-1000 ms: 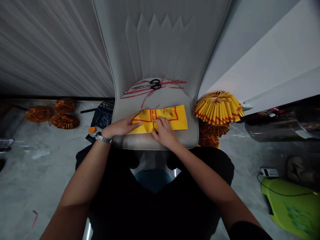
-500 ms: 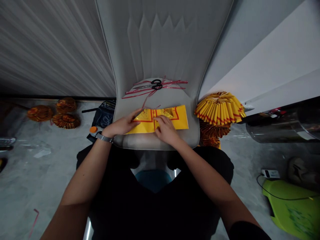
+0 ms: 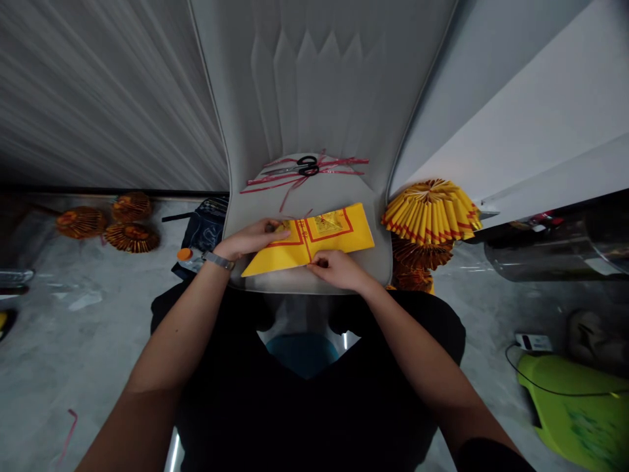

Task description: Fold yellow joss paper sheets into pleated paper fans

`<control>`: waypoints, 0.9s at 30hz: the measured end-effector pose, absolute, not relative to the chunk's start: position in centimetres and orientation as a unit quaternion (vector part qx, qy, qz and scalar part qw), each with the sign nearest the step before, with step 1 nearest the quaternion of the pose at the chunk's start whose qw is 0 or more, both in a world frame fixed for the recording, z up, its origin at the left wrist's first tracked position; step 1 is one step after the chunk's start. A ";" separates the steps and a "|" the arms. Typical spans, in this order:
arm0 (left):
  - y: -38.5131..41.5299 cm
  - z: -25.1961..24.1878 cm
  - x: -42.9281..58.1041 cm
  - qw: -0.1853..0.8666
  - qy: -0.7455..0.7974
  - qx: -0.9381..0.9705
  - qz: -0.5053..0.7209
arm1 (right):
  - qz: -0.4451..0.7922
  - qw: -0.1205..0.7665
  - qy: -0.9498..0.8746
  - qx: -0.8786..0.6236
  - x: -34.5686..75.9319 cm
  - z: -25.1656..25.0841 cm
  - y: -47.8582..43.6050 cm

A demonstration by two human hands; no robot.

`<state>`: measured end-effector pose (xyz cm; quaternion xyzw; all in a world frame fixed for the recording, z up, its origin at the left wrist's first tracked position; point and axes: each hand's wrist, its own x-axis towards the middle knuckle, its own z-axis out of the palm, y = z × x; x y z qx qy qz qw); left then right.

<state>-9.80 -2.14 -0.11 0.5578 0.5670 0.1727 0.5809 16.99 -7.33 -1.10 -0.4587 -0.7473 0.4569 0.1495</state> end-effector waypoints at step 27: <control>-3.8 2.7 -10.3 0.398 0.486 0.736 0.254 | 0.379 0.508 -0.528 -0.565 21.4 -1.7 -1.5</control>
